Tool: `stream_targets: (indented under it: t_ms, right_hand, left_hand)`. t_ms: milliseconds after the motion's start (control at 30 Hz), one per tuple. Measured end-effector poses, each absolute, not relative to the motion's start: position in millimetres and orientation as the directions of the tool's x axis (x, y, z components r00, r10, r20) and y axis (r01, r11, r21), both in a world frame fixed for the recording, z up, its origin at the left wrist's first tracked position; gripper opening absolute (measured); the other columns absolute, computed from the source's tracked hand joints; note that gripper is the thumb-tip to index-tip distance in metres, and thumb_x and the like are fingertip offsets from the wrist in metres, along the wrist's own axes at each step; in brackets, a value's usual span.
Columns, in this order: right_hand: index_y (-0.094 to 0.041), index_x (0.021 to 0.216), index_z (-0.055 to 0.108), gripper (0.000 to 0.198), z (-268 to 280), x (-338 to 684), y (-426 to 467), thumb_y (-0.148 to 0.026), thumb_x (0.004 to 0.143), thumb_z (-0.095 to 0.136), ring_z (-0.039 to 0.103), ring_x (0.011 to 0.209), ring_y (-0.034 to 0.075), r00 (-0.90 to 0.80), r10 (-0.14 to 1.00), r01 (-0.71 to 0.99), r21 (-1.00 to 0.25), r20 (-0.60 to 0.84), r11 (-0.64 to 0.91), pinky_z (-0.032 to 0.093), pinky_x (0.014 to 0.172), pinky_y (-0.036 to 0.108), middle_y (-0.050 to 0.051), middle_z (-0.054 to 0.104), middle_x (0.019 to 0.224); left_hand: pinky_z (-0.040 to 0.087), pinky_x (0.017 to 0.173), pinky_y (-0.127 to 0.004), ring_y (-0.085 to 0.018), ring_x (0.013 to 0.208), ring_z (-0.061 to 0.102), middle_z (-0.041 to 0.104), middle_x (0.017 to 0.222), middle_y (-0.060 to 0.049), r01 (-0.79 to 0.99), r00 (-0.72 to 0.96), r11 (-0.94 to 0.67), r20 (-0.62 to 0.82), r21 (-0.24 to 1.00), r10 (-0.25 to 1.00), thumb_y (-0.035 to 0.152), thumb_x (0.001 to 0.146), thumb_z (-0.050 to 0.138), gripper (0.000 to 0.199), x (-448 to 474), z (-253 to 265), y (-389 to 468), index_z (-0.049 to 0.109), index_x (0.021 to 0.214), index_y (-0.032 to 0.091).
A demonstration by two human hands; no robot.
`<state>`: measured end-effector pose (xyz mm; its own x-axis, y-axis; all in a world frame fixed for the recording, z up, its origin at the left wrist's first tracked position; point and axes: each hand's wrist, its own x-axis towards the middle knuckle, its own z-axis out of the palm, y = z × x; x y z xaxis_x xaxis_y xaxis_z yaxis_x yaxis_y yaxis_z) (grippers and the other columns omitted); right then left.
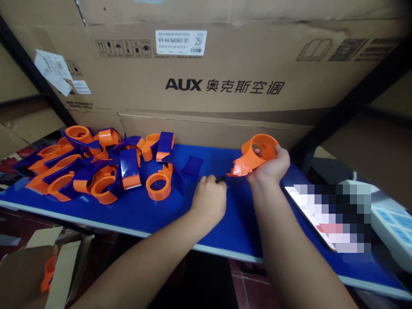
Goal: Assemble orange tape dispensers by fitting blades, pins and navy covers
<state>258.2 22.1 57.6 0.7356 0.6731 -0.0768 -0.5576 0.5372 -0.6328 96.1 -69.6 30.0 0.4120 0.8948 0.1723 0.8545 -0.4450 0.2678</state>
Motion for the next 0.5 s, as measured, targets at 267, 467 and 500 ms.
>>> stream_targets:
  t_ms: [267, 467, 500]
  right_hand:
    - [-0.02, 0.078, 0.055, 0.02, 55, 258, 26, -0.034, 0.092, 0.05, 0.051, 0.061, 0.013, 0.749, 0.656, -0.556, -0.63, -0.095, 0.543, 0.05, 0.047, 0.021, -0.001, 0.049, 0.071]
    - [-0.023, 0.082, 0.056, 0.019, 48, 260, 27, -0.038, 0.092, 0.048, 0.049, 0.057, 0.014, 0.694, 0.717, -0.573, -0.655, -0.068, 0.493, 0.054, 0.046, 0.028, -0.002, 0.05, 0.073]
    - [-0.024, 0.083, 0.056, 0.019, 47, 260, 27, -0.039, 0.092, 0.048, 0.049, 0.056, 0.014, 0.681, 0.73, -0.576, -0.658, -0.059, 0.485, 0.054, 0.046, 0.029, -0.002, 0.051, 0.072]
  left_hand:
    - [0.061, 0.084, -0.038, -0.034, 0.112, 0.07, 0.059, 0.141, -0.038, 0.956, 0.176, -0.206, 0.149, 0.211, 0.973, 0.006, 0.098, 0.041, 0.043, 123, 27, -13, 0.073, 0.126, -0.003]
    - [0.063, 0.076, -0.037, -0.032, 0.103, 0.075, 0.05, 0.154, -0.035, 0.951, 0.212, -0.234, 0.124, 0.201, 0.969, 0.01, 0.096, 0.046, 0.043, 123, 30, -23, 0.075, 0.127, 0.003]
    - [0.063, 0.074, -0.036, -0.031, 0.098, 0.077, 0.05, 0.155, -0.034, 0.946, 0.227, -0.248, 0.12, 0.207, 0.966, 0.01, 0.096, 0.046, 0.042, 121, 33, -27, 0.076, 0.125, 0.004]
